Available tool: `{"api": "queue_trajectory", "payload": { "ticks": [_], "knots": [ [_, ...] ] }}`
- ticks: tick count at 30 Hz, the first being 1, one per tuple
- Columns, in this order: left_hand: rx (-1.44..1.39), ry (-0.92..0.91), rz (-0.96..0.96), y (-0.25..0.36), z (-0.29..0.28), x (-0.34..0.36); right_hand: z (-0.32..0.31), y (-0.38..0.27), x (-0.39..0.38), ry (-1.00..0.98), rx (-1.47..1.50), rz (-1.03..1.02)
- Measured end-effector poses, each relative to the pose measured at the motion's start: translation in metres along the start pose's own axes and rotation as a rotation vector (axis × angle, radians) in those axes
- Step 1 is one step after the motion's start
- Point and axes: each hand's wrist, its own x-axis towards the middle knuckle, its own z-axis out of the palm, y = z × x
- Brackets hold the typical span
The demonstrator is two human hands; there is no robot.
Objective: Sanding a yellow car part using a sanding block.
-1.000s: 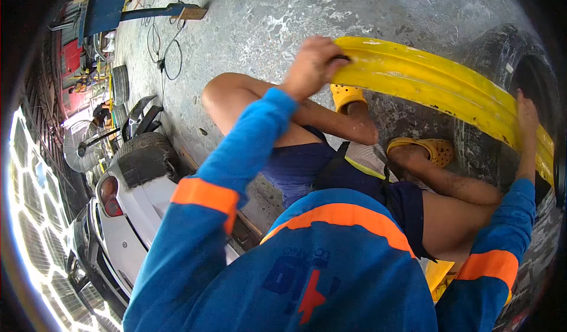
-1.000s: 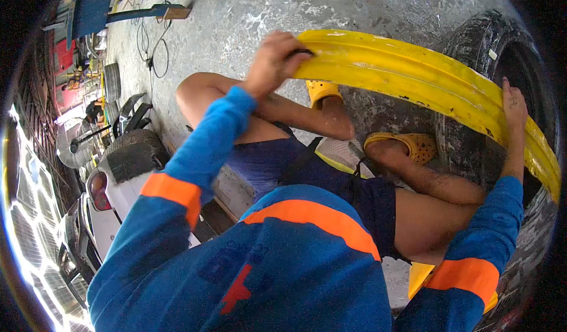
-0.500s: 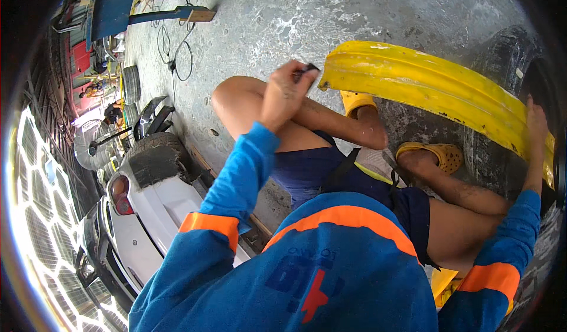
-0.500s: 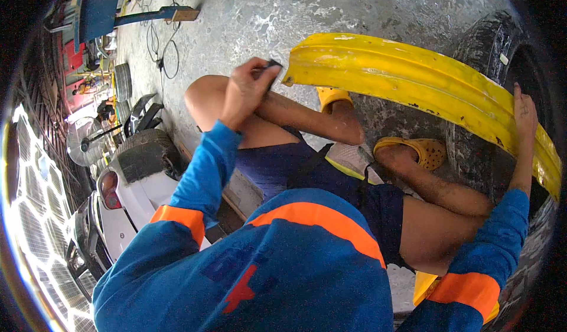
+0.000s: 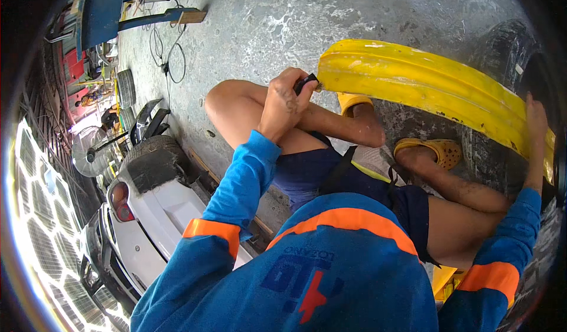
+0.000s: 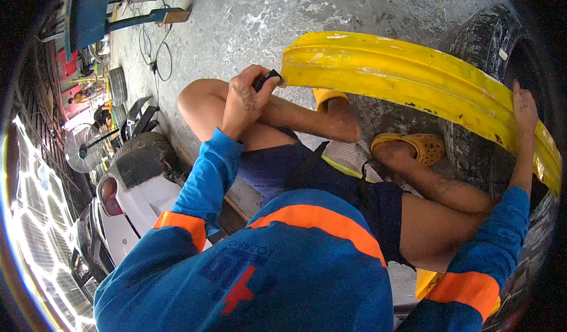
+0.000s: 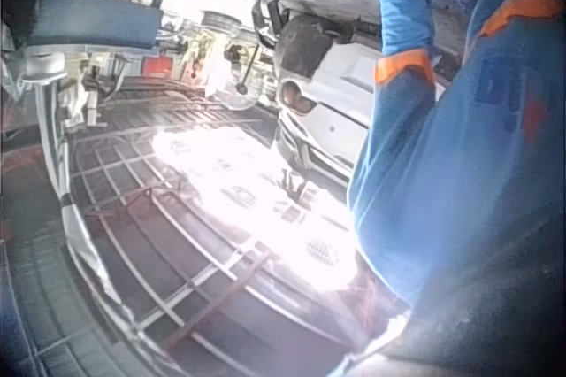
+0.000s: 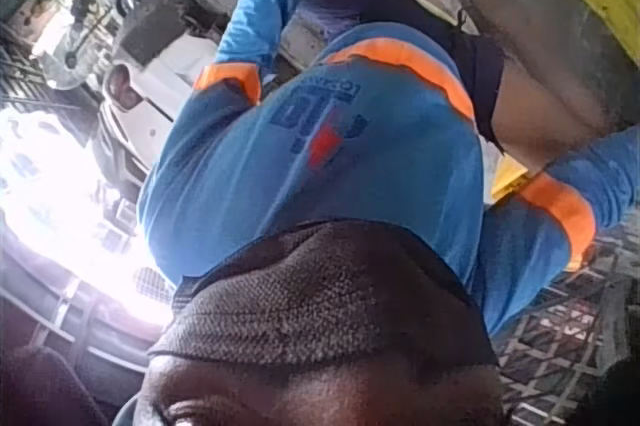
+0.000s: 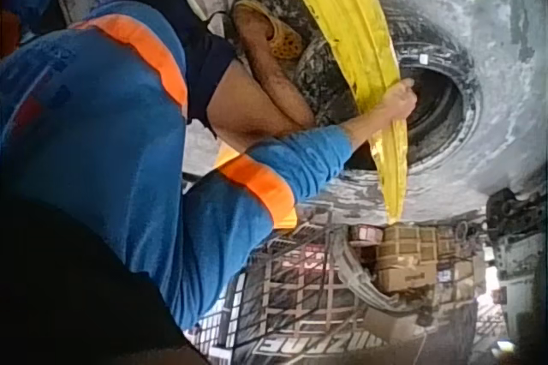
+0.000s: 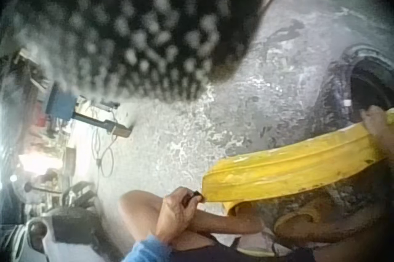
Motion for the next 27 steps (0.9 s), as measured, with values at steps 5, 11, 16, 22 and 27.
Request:
{"api": "queue_trajectory", "payload": {
  "ticks": [5, 11, 16, 22, 27],
  "knots": [
    [0.049, 0.066, 0.133, 0.005, 0.001, 0.002, -0.002, 0.002, 0.001, -0.028, 0.026, 0.069],
    [0.041, 0.024, 0.203, 0.007, -0.007, 0.007, -0.002, -0.003, -0.002, -0.007, 0.043, 0.014],
    [-0.018, 0.138, -0.225, 0.007, -0.012, 0.004, 0.006, 0.003, 0.001, -0.028, 0.043, 0.115],
    [0.030, 0.063, 0.151, 0.013, -0.009, 0.001, 0.000, -0.002, 0.001, 0.007, 0.081, 0.082],
    [0.002, -0.098, 0.000, 0.015, -0.007, 0.008, -0.013, -0.016, 0.002, -0.038, 0.143, 0.241]
  ]
}}
